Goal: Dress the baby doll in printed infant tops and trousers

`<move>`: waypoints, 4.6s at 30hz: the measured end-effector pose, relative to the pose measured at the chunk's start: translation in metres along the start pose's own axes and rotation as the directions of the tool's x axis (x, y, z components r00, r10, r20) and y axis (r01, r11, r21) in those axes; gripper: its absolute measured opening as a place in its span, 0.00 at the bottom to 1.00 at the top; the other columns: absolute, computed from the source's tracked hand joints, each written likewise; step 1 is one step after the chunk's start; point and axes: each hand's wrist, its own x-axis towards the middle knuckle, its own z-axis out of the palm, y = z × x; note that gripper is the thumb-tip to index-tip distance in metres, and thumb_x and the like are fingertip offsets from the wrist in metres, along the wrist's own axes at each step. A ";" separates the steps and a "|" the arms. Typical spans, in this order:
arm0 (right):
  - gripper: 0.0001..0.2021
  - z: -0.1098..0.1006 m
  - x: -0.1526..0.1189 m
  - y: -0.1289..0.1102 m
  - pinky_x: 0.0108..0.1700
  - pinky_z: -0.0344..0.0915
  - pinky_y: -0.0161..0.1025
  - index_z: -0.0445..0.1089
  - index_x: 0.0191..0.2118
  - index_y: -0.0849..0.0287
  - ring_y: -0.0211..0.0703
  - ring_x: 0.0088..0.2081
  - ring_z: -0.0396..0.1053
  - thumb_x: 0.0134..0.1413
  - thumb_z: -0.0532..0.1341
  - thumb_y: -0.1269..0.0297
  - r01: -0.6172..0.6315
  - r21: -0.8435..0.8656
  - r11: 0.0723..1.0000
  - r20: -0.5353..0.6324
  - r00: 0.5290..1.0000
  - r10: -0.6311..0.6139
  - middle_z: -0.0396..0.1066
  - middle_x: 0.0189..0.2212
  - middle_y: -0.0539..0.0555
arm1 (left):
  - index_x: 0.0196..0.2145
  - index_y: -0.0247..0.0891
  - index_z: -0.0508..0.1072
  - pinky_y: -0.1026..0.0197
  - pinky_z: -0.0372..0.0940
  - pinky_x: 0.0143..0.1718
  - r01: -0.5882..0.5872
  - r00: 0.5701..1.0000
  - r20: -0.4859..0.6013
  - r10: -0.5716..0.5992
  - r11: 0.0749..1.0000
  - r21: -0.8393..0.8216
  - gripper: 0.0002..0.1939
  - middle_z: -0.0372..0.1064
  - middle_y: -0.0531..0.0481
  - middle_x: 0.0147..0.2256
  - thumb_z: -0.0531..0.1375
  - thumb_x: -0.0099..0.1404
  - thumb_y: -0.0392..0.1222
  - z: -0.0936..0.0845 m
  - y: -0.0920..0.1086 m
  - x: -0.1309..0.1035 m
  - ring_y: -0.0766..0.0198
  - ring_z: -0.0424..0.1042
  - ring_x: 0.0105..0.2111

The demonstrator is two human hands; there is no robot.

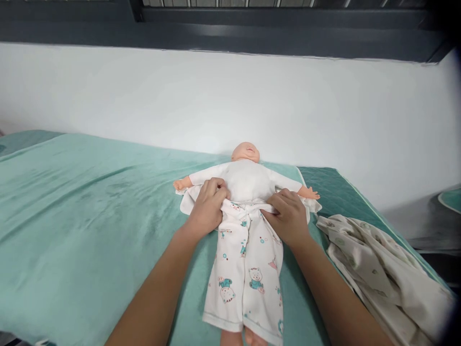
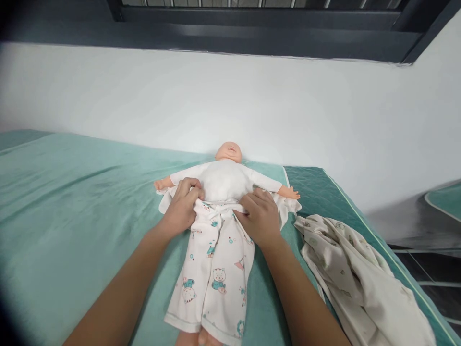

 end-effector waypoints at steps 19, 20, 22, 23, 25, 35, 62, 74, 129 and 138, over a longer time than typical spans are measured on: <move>0.08 -0.024 -0.027 -0.002 0.42 0.54 0.43 0.70 0.32 0.55 0.49 0.39 0.63 0.58 0.62 0.57 -0.149 -0.025 0.989 0.141 0.978 0.151 0.72 0.29 0.51 | 0.37 0.41 0.69 0.55 0.60 0.41 0.168 0.981 0.102 -0.167 0.986 0.003 0.14 0.67 0.48 0.41 0.55 0.56 0.26 -0.007 0.004 -0.032 0.55 0.62 0.43; 0.09 -0.026 -0.031 -0.002 0.42 0.54 0.43 0.70 0.34 0.55 0.49 0.40 0.63 0.59 0.61 0.55 -0.164 -0.030 0.986 0.153 0.974 0.167 0.73 0.31 0.51 | 0.37 0.41 0.68 0.55 0.60 0.42 0.174 0.979 0.108 -0.174 0.985 0.016 0.13 0.67 0.48 0.41 0.55 0.56 0.26 -0.007 0.005 -0.033 0.55 0.62 0.43; 0.13 -0.028 -0.038 -0.003 0.43 0.55 0.43 0.71 0.38 0.54 0.49 0.41 0.63 0.61 0.60 0.50 -0.185 -0.042 0.982 0.181 0.965 0.189 0.74 0.34 0.52 | 0.37 0.40 0.68 0.55 0.60 0.42 0.177 0.977 0.111 -0.180 0.983 0.040 0.12 0.67 0.48 0.42 0.56 0.57 0.27 -0.006 0.006 -0.034 0.56 0.63 0.43; 0.14 -0.028 -0.040 -0.004 0.42 0.55 0.43 0.71 0.40 0.54 0.49 0.41 0.63 0.61 0.59 0.49 -0.191 -0.051 0.980 0.191 0.962 0.197 0.74 0.35 0.52 | 0.37 0.40 0.67 0.55 0.60 0.42 0.174 0.978 0.110 -0.179 0.983 0.051 0.12 0.68 0.48 0.41 0.56 0.57 0.28 -0.006 0.006 -0.033 0.56 0.63 0.43; 0.16 -0.027 -0.042 -0.007 0.41 0.55 0.42 0.70 0.39 0.55 0.49 0.40 0.64 0.61 0.58 0.46 -0.199 -0.082 0.976 0.185 0.960 0.212 0.73 0.32 0.52 | 0.35 0.40 0.66 0.55 0.59 0.41 0.164 0.980 0.099 -0.171 0.984 0.073 0.09 0.68 0.49 0.39 0.56 0.58 0.29 -0.005 0.006 -0.033 0.56 0.63 0.41; 0.22 -0.017 -0.042 -0.026 0.34 0.53 0.39 0.54 0.20 0.55 0.41 0.26 0.59 0.60 0.58 0.51 -0.231 -0.156 0.961 -0.061 0.973 0.224 0.59 0.18 0.49 | 0.28 0.41 0.60 0.58 0.55 0.33 0.202 0.979 -0.003 -0.202 0.979 0.003 0.08 0.63 0.52 0.28 0.54 0.56 0.29 -0.001 0.009 -0.036 0.61 0.62 0.31; 0.28 -0.014 -0.043 -0.016 0.37 0.66 0.40 0.61 0.53 0.52 0.45 0.38 0.67 0.50 0.67 0.49 -0.581 0.541 0.608 0.220 0.796 0.564 0.71 0.42 0.53 | 0.27 0.39 0.61 0.62 0.53 0.31 0.337 0.941 0.063 -0.331 0.917 -0.213 0.08 0.62 0.55 0.30 0.53 0.53 0.28 -0.005 0.011 -0.029 0.65 0.60 0.31; 0.28 -0.005 -0.032 -0.014 0.71 0.39 0.51 0.49 0.69 0.47 0.45 0.70 0.41 0.67 0.50 0.50 -0.414 0.582 0.700 0.217 0.909 0.357 0.44 0.71 0.49 | 0.28 0.40 0.58 0.62 0.52 0.31 0.356 0.934 0.107 -0.340 0.909 -0.215 0.07 0.61 0.55 0.30 0.54 0.54 0.30 -0.005 0.012 -0.026 0.65 0.60 0.31; 0.32 0.003 -0.019 -0.014 0.72 0.35 0.49 0.46 0.70 0.46 0.43 0.71 0.36 0.65 0.49 0.44 -0.508 0.633 0.583 0.293 0.855 0.427 0.40 0.71 0.46 | 0.27 0.40 0.57 0.62 0.53 0.32 0.345 0.938 0.123 -0.324 0.905 -0.248 0.09 0.59 0.55 0.29 0.54 0.54 0.29 -0.004 0.010 -0.024 0.65 0.59 0.30; 0.32 0.001 -0.020 -0.014 0.72 0.34 0.46 0.46 0.70 0.48 0.42 0.71 0.35 0.65 0.48 0.44 -0.513 0.626 0.587 0.309 0.855 0.417 0.39 0.71 0.47 | 0.44 0.43 0.62 0.58 0.62 0.48 0.359 0.920 0.003 -0.393 0.836 -0.416 0.23 0.61 0.49 0.48 0.59 0.50 0.28 0.004 0.004 -0.028 0.61 0.64 0.45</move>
